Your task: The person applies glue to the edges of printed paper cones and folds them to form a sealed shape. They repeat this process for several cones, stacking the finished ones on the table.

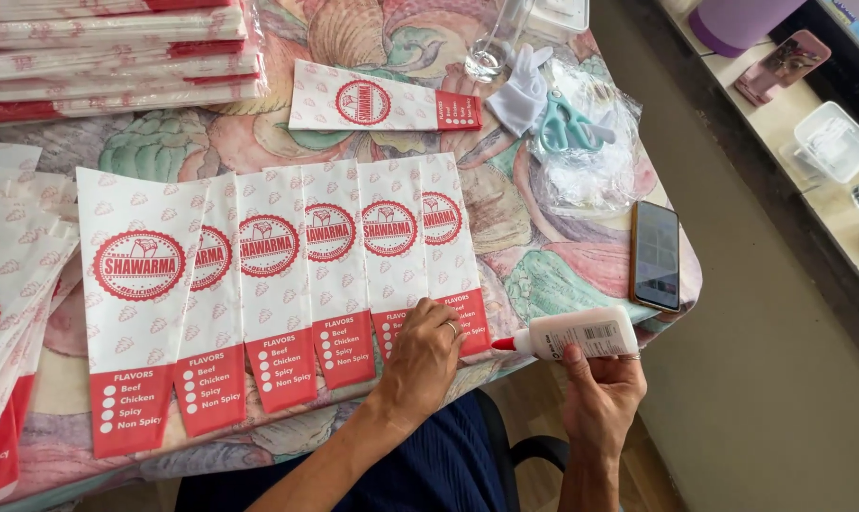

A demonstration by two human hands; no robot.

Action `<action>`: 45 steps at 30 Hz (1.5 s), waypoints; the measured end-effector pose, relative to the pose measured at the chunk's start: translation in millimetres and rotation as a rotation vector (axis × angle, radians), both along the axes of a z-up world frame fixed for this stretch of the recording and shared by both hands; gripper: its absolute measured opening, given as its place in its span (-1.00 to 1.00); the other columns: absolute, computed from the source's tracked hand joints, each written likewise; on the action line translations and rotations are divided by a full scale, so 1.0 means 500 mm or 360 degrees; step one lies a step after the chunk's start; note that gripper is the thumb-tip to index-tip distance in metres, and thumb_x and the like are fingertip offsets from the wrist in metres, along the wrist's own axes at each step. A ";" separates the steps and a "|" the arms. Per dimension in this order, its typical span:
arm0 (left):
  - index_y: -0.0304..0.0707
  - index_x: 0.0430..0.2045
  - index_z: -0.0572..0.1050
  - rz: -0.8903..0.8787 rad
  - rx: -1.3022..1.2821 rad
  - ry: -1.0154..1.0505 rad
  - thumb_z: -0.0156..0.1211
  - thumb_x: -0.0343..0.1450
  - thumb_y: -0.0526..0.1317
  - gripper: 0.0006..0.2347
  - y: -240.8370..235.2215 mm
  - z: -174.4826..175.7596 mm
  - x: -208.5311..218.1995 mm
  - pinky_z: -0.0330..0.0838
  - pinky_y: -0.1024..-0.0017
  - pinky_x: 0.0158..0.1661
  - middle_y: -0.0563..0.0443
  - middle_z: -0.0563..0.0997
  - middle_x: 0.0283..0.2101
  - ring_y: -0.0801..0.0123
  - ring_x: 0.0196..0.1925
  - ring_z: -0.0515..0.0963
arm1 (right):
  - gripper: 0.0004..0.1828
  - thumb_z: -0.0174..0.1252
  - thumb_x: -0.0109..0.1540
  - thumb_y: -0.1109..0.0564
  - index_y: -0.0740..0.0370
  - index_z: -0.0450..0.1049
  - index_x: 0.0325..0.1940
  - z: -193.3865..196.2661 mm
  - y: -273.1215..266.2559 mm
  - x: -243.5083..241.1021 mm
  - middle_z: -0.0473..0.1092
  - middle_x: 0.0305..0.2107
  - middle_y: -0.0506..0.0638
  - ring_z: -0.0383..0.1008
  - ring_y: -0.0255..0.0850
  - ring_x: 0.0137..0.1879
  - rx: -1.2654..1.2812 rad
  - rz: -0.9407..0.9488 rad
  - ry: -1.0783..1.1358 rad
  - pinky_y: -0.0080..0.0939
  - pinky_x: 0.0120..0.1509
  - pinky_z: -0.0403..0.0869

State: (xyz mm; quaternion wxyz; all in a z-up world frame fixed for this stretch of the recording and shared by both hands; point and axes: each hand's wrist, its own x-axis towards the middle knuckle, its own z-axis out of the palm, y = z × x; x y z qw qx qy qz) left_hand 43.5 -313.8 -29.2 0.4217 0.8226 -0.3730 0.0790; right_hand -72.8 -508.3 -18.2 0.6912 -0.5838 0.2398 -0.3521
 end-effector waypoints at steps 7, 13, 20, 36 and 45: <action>-0.41 -0.46 0.63 -0.0048 0.0169 0.0219 0.50 0.22 -0.38 -0.86 -0.007 0.002 0.020 0.49 0.31 -0.06 -0.08 0.59 -0.29 0.19 -0.16 0.48 | -0.40 0.38 0.08 0.29 0.47 0.39 0.18 -0.009 0.015 -0.002 0.53 -0.13 0.26 0.59 0.02 0.02 -0.0197 -0.0034 -0.0024 0.12 0.13 0.67; -0.42 -0.42 0.63 -0.0120 0.0169 0.0351 0.53 0.21 -0.34 -0.81 0.000 0.002 0.029 0.45 0.32 -0.02 -0.08 0.58 -0.25 0.20 -0.13 0.46 | -0.41 0.38 0.09 0.27 0.44 0.37 0.16 -0.009 0.018 0.006 0.52 -0.15 0.23 0.57 -0.01 0.00 -0.0205 0.0000 0.0016 0.03 0.10 0.66; -0.45 -0.39 0.59 -0.0126 0.0182 0.0232 0.58 0.14 -0.32 -0.71 0.009 0.017 0.014 0.43 0.24 -0.01 -0.10 0.52 -0.21 0.13 -0.12 0.43 | -0.42 0.37 0.09 0.30 0.44 0.39 0.18 -0.020 0.033 0.007 0.55 -0.20 0.23 0.60 -0.05 -0.06 -0.0229 0.0024 0.0127 -0.02 0.04 0.66; -0.50 -0.13 0.58 -0.0097 0.0261 0.0103 0.59 0.08 -0.33 -0.52 0.015 0.003 -0.003 0.40 0.17 0.10 -0.15 0.54 -0.03 0.06 0.05 0.44 | -0.50 0.40 0.10 0.22 0.37 0.40 0.06 -0.003 0.063 0.005 0.57 -0.24 0.22 0.67 -0.01 -0.12 -0.0567 0.0247 0.0166 -0.17 -0.09 0.73; -0.54 -0.28 0.59 -0.0019 0.0127 -0.0013 0.55 0.23 -0.20 -0.64 0.005 0.006 -0.005 0.43 0.20 0.08 -0.23 0.59 -0.09 0.03 0.03 0.50 | -0.46 0.36 0.12 0.27 0.38 0.36 0.15 -0.004 0.021 -0.014 0.51 -0.09 0.26 0.60 0.06 0.06 -0.0372 0.0011 0.0055 0.04 0.16 0.69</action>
